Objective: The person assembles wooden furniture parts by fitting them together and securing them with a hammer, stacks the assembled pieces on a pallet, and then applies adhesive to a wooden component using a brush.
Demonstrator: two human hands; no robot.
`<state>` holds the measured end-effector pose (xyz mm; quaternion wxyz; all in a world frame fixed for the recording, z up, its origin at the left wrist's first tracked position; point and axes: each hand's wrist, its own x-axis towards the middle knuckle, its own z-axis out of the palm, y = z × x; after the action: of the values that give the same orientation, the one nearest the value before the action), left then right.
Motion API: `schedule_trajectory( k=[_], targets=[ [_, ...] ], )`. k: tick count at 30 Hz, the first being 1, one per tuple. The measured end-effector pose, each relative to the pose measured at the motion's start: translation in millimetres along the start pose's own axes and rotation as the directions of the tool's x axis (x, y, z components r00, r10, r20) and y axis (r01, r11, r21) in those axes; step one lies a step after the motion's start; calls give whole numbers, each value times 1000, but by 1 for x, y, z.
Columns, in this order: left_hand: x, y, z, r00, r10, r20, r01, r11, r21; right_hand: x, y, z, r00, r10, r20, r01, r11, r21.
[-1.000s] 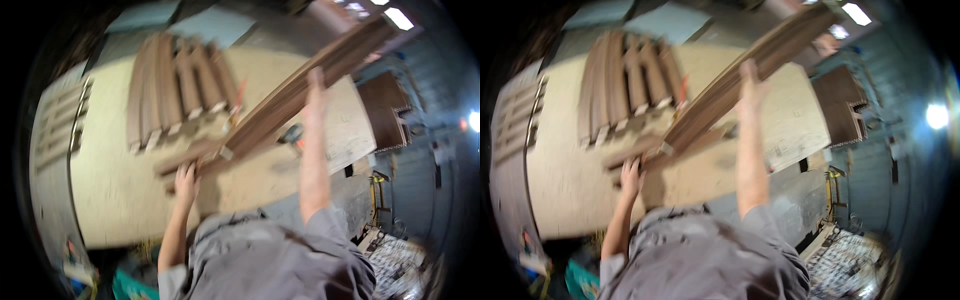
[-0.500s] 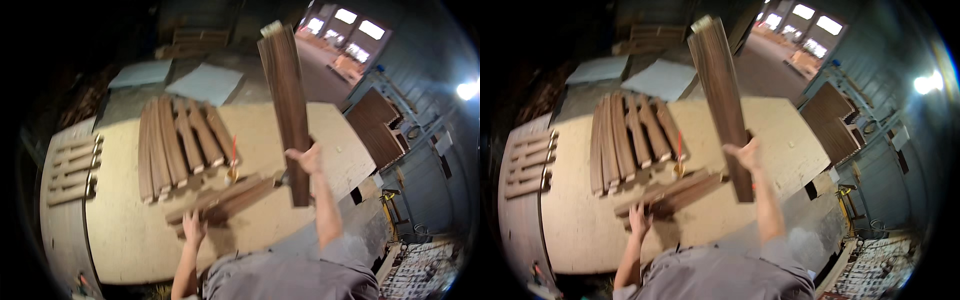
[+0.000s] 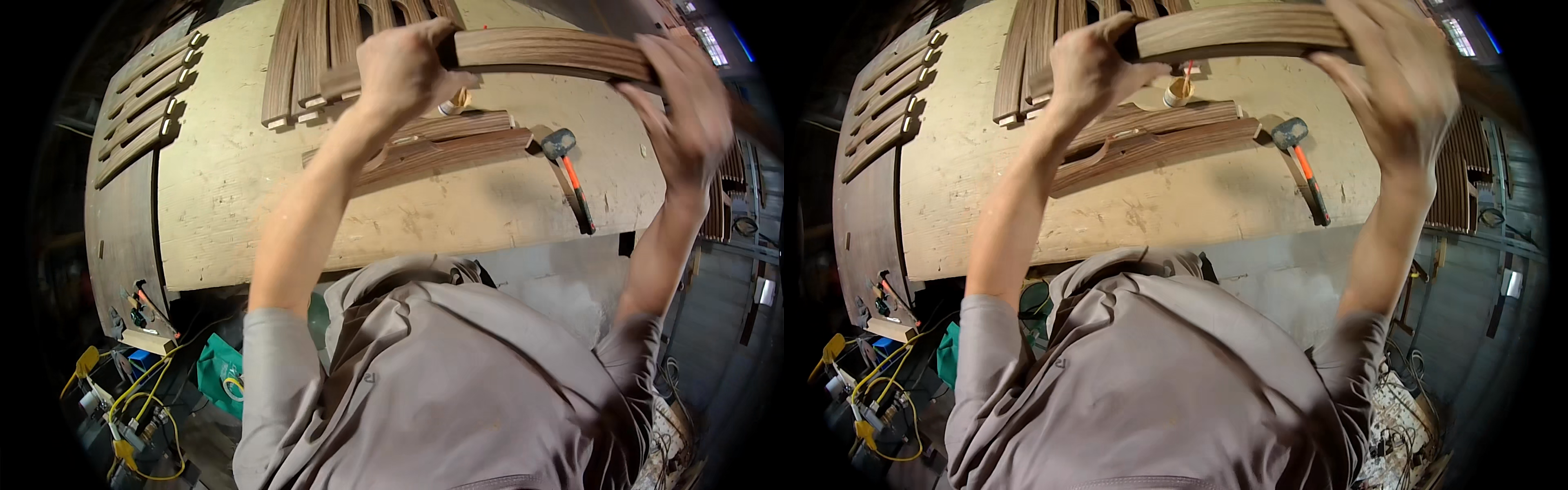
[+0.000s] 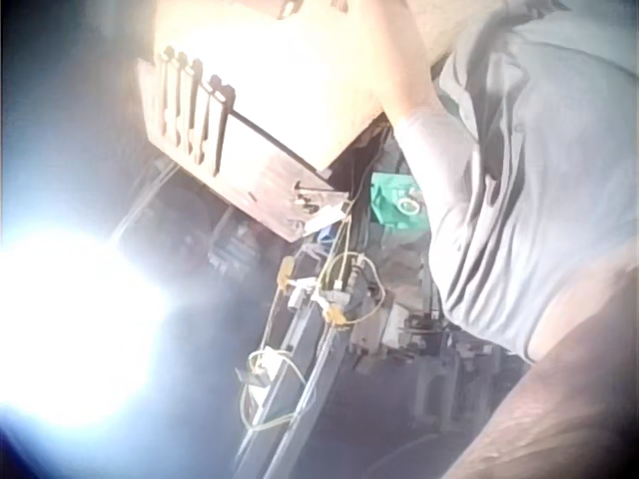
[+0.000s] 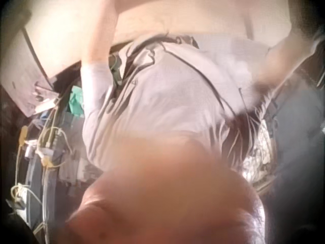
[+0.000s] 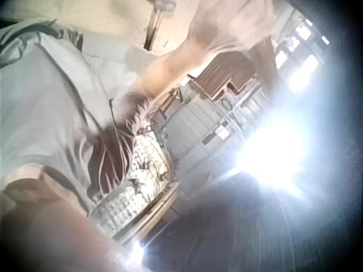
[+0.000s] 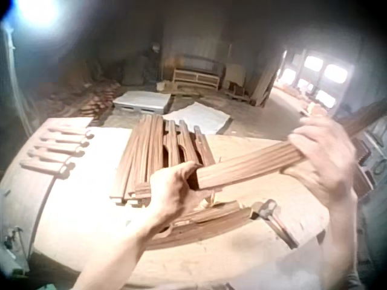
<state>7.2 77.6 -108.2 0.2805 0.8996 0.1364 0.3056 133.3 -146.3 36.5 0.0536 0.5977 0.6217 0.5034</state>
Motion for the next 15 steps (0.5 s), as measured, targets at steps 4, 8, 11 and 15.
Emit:
schedule_trajectory(
  k=[4,8,11,15],
  targets=[
    [-14,4,11,949,-254,189,302,905,-300,-58,-35,7,568,765,-305,-438,594,675],
    [-39,5,52,927,-127,353,341,678,-652,-83,-51,62,342,836,429,-62,-436,898],
    [-52,22,70,918,-99,385,371,562,-740,-37,-64,71,271,798,538,26,-565,825],
    [-83,-20,82,986,-94,137,163,709,-686,-21,-44,84,174,927,332,-144,-310,940]
  ],
)
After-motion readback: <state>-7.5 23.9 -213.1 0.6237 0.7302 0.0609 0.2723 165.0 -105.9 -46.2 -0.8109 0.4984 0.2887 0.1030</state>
